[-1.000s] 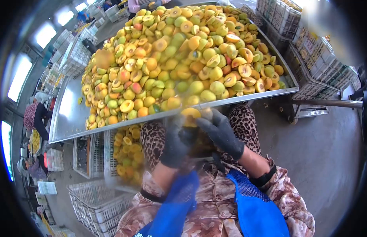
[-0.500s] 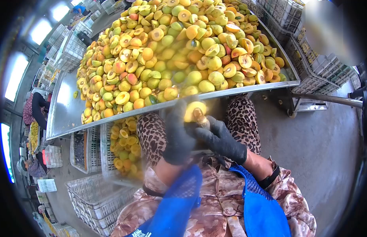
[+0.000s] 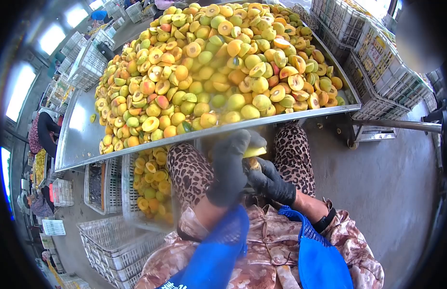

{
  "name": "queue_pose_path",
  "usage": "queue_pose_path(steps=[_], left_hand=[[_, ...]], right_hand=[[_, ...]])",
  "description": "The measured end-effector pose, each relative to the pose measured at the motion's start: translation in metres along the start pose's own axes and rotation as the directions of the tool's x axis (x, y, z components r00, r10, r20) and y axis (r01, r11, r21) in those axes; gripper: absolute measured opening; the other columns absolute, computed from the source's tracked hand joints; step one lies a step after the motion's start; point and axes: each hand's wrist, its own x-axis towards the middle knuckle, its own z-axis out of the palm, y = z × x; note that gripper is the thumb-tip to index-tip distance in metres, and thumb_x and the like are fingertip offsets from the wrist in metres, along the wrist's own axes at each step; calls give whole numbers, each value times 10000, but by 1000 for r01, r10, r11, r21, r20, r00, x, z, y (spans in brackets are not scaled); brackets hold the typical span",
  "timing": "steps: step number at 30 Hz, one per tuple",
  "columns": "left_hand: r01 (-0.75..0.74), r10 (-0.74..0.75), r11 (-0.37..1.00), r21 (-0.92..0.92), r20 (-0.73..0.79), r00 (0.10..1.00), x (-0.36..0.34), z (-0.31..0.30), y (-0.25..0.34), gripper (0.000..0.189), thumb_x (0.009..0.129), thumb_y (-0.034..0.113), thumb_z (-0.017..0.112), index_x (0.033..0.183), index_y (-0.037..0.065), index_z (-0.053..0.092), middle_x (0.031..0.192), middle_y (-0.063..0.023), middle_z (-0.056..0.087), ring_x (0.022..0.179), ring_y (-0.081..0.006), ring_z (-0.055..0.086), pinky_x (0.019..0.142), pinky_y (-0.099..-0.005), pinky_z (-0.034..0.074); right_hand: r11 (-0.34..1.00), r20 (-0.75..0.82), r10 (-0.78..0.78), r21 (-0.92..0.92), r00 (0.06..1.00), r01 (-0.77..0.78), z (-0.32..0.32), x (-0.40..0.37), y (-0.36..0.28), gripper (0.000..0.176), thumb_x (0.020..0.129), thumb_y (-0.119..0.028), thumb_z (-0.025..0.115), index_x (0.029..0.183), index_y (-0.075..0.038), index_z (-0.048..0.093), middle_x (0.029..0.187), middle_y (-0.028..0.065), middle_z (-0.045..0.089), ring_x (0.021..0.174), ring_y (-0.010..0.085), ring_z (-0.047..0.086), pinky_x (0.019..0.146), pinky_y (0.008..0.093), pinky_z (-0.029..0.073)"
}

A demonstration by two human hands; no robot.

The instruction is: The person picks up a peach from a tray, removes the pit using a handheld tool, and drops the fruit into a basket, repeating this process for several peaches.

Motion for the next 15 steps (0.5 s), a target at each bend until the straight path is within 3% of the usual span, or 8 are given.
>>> queue_pose_path(steps=[1,5,8,9,10,12,13,15], left_hand=[[2,-2,1000,20,25,1000,-1,0,3,407,1061,307,531,901,-27,699,901,-139,712,837,-207,670,789,-345,546],[81,-69,996,-48,210,975,-2,-10,18,417,1046,333,564,838,-13,666,833,-132,692,753,-216,657,742,-353,551],[254,-197,910,-326,200,960,-6,-14,35,443,1031,370,582,781,7,622,766,-123,655,681,-230,634,691,-368,548],[231,-155,906,-355,229,961,-5,-24,19,473,1024,441,584,770,43,592,735,-117,619,677,-237,622,670,-373,537],[236,-159,877,-419,212,964,-10,-34,20,476,1030,455,573,774,54,587,739,-119,616,685,-237,624,667,-371,533],[270,-200,799,-537,185,962,-24,-62,25,483,1040,484,551,782,77,576,746,-123,611,700,-238,628,662,-368,525],[238,-179,820,-520,163,970,-24,-72,30,490,1064,477,506,770,89,567,721,-101,585,693,-259,615,649,-410,541],[159,-141,851,-501,73,987,-24,-96,40,508,1087,472,458,756,101,563,697,-75,558,695,-288,611,656,-453,566]], right_hand=[[985,28,78,150,997,-81,5,-5,-4,529,999,-457,634,1304,-28,589,1192,-5,610,1079,111,539,940,301,456],[965,132,157,191,979,-181,7,-9,-6,590,980,-454,659,1394,-48,546,1187,2,605,1037,102,552,895,274,468],[934,182,304,136,935,-330,9,-5,-11,609,984,-376,663,1461,-38,496,1160,4,615,1002,104,573,838,280,499],[905,204,385,108,900,-411,6,-3,-11,606,989,-338,658,1476,-25,478,1153,4,619,985,108,585,809,297,517],[975,283,210,10,936,-222,10,6,-7,582,988,-349,661,1438,-15,500,1118,26,640,950,130,608,788,321,523],[976,455,-115,-114,883,186,29,30,12,545,986,-370,666,1362,5,544,1047,71,680,881,173,654,746,368,535],[934,547,-64,-263,835,243,35,39,30,521,979,-393,674,1292,10,568,975,117,691,845,223,673,732,397,535],[883,527,-78,-358,846,305,37,46,31,493,967,-428,684,1190,2,595,867,182,684,786,303,689,713,426,536]])
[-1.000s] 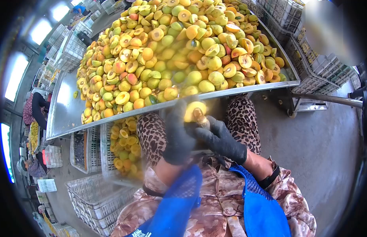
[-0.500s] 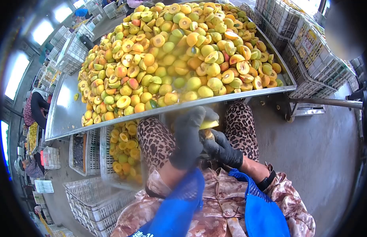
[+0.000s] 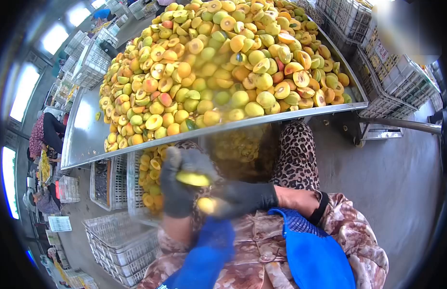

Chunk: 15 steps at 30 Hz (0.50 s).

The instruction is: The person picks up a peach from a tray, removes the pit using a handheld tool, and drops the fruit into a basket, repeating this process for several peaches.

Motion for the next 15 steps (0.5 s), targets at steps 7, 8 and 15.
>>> queue_pose_path(steps=[7,8,15], left_hand=[[97,528,-478,873,197,826,7,-157,57,237,981,151,616,1071,-16,758,1241,-220,696,1239,-359,623,1083,-436,471],[-79,558,-267,960,221,800,31,-122,42,176,895,137,691,982,0,759,1259,-222,681,1296,-383,568,1140,-448,408],[-537,87,-24,843,537,839,204,-84,-101,392,886,71,708,1279,74,703,1402,-126,631,1357,-284,550,1145,-397,411]], right_hand=[[493,-232,492,-720,839,-488,-65,-18,18,259,957,-323,647,1076,-94,672,897,196,722,768,357,720,672,449,569],[492,-302,446,-704,842,-513,-63,-26,25,233,957,-305,637,1068,-104,679,892,191,722,763,356,720,670,456,571],[730,-574,290,-385,766,-564,-53,-55,33,329,916,-357,732,972,-52,622,818,218,682,768,398,685,650,472,517]])
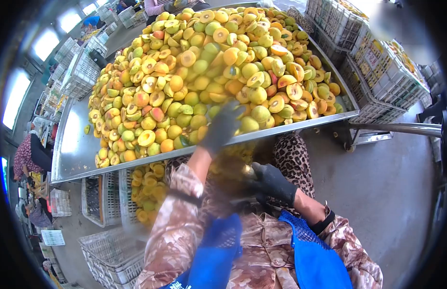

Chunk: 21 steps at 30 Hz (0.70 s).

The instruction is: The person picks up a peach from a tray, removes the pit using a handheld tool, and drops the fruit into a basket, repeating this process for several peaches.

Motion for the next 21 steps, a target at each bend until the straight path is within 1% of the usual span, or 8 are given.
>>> queue_pose_path(steps=[4,5,8,11,12,15,19,21], left_hand=[[121,-72,936,-330,157,985,21,-1,-37,429,892,67,713,1319,78,679,1300,-97,691,1234,-213,635,1052,-375,506],[352,-293,859,-370,208,933,24,-22,-10,385,957,95,671,1331,11,649,1259,-102,700,1168,-197,659,1000,-353,540],[366,-434,451,-814,158,887,-3,-56,31,379,1031,157,595,1338,-64,611,1269,-134,686,1153,-217,666,1006,-342,533],[245,-344,562,-790,46,938,-38,-66,82,461,1085,263,480,1376,-86,562,1280,-178,673,1187,-229,649,1032,-358,525],[298,-420,409,-862,112,901,-44,-71,106,469,1089,272,466,1378,-86,560,1293,-181,666,1200,-227,640,1034,-359,524],[200,-523,102,-974,119,844,-63,-55,129,470,1094,286,449,1378,-73,554,1287,-185,655,1163,-268,658,1006,-379,546],[197,-587,74,-978,116,801,-66,-45,145,456,1109,327,413,1324,-45,564,1221,-185,653,1079,-316,686,940,-408,583],[245,-640,129,-961,108,761,-64,-40,152,452,1116,350,396,1283,-30,574,1181,-186,655,1045,-327,696,889,-404,604]], right_hand=[[915,-67,161,385,985,-123,-11,-20,1,359,919,-356,749,986,-31,612,787,205,656,689,304,642,662,423,514],[803,-60,195,582,979,-124,-24,-21,-21,361,918,-327,753,1041,-14,622,790,170,647,683,219,591,667,387,514],[789,-157,122,615,980,0,-20,-6,-27,365,923,-288,747,1101,7,627,818,138,659,719,177,592,675,373,517],[771,-180,65,634,981,65,-8,14,-40,345,922,-250,741,1098,26,630,839,136,671,749,171,601,696,372,520],[764,-192,56,640,980,81,-6,21,-45,341,922,-245,741,1095,27,632,842,141,672,754,176,605,701,375,520],[730,-223,57,674,973,112,6,37,-50,361,916,-265,760,1089,29,639,873,173,689,776,201,629,724,399,524],[667,-203,57,736,977,114,15,34,-49,399,927,-304,759,1078,37,616,884,202,687,773,254,653,719,418,522],[778,-227,48,620,973,106,2,19,-59,401,941,-315,744,1074,33,596,880,219,680,771,311,667,706,434,518]])
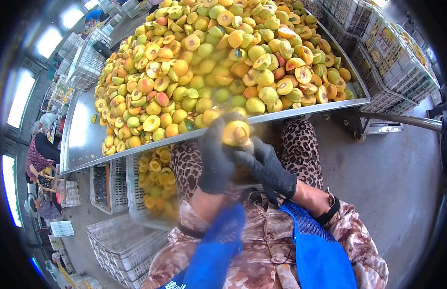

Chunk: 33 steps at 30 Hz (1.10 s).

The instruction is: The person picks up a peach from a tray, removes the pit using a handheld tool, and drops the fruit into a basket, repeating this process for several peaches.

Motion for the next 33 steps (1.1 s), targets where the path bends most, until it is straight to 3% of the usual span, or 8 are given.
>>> queue_pose_path(steps=[6,10,15,25,27,29,32,33], left_hand=[[-94,93,992,85,9,996,-11,21,7,505,1128,425,362,1237,-13,588,1172,-185,653,1046,-304,700,765,-340,627],[-72,73,997,14,-149,986,-23,45,25,482,1101,388,416,1111,-22,670,964,-147,713,836,-214,692,771,-338,571],[-242,266,913,328,-30,964,-32,37,22,489,1122,427,402,1123,-7,626,1062,-177,684,1005,-291,713,801,-345,615],[-158,155,982,100,42,987,-47,59,37,485,1059,378,510,755,17,620,814,-129,701,740,-204,665,698,-335,532],[-168,164,967,192,37,986,-53,64,40,475,1042,377,546,750,12,629,800,-123,692,725,-199,654,687,-327,524],[-394,374,810,435,134,918,-51,60,34,454,1032,372,577,793,-6,655,789,-112,670,722,-203,642,689,-321,519],[-579,537,598,553,260,803,-57,65,42,476,1042,406,574,799,3,645,813,-116,667,732,-215,645,704,-323,527],[-446,390,790,422,216,895,-60,60,43,477,1048,407,564,795,11,638,813,-120,666,732,-216,647,704,-326,532]], right_hand=[[989,21,-100,-108,995,101,-9,-9,-16,401,966,-345,710,1078,15,572,868,246,669,791,434,670,682,464,508],[974,69,-126,-181,990,136,-11,-6,-16,402,968,-355,708,1068,11,574,864,252,663,804,460,659,681,468,510],[996,169,-86,-18,982,91,-12,-14,-25,408,988,-335,670,1149,30,581,917,217,687,827,332,686,743,431,526],[914,479,62,325,875,-243,-27,-42,-51,475,1030,-367,617,1298,22,576,1102,59,677,982,122,609,844,314,527],[959,452,-21,262,892,-110,-24,-40,-35,466,1018,-376,640,1291,0,593,1067,57,682,955,109,623,805,292,544],[989,424,-50,150,905,-15,-21,-42,-30,451,1015,-383,650,1277,-18,608,1052,54,685,941,103,637,773,272,548],[906,544,154,255,825,-337,-25,-49,-49,411,1011,-372,665,1242,-35,622,1031,58,688,909,94,654,719,237,536],[855,595,196,286,779,-433,-27,-53,-37,406,1010,-369,668,1241,-37,626,1037,58,688,918,89,653,720,225,527]])
